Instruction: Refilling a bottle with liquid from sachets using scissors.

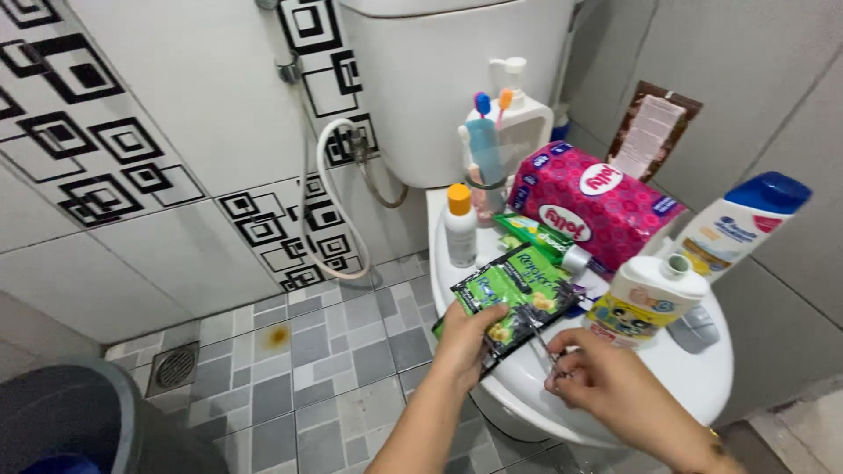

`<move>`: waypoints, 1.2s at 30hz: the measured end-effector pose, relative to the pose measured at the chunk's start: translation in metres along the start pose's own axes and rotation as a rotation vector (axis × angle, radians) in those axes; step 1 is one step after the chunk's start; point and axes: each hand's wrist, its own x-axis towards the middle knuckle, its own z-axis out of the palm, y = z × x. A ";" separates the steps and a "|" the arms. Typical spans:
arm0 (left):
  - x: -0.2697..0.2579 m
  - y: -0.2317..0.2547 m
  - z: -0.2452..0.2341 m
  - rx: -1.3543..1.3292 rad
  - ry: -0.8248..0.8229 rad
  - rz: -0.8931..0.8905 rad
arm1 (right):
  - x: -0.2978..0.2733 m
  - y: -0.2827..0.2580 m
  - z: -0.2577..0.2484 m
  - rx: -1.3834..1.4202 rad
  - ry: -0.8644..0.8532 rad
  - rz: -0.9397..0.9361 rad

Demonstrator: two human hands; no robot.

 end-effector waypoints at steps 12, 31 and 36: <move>-0.004 -0.005 -0.007 -0.085 -0.085 0.057 | 0.013 0.033 0.009 0.743 -0.330 0.152; -0.004 -0.006 -0.004 -0.174 -0.052 -0.005 | 0.021 0.025 -0.009 0.348 -0.192 0.092; -0.007 -0.007 -0.001 -0.147 -0.015 0.032 | 0.024 0.037 -0.006 0.527 -0.177 0.195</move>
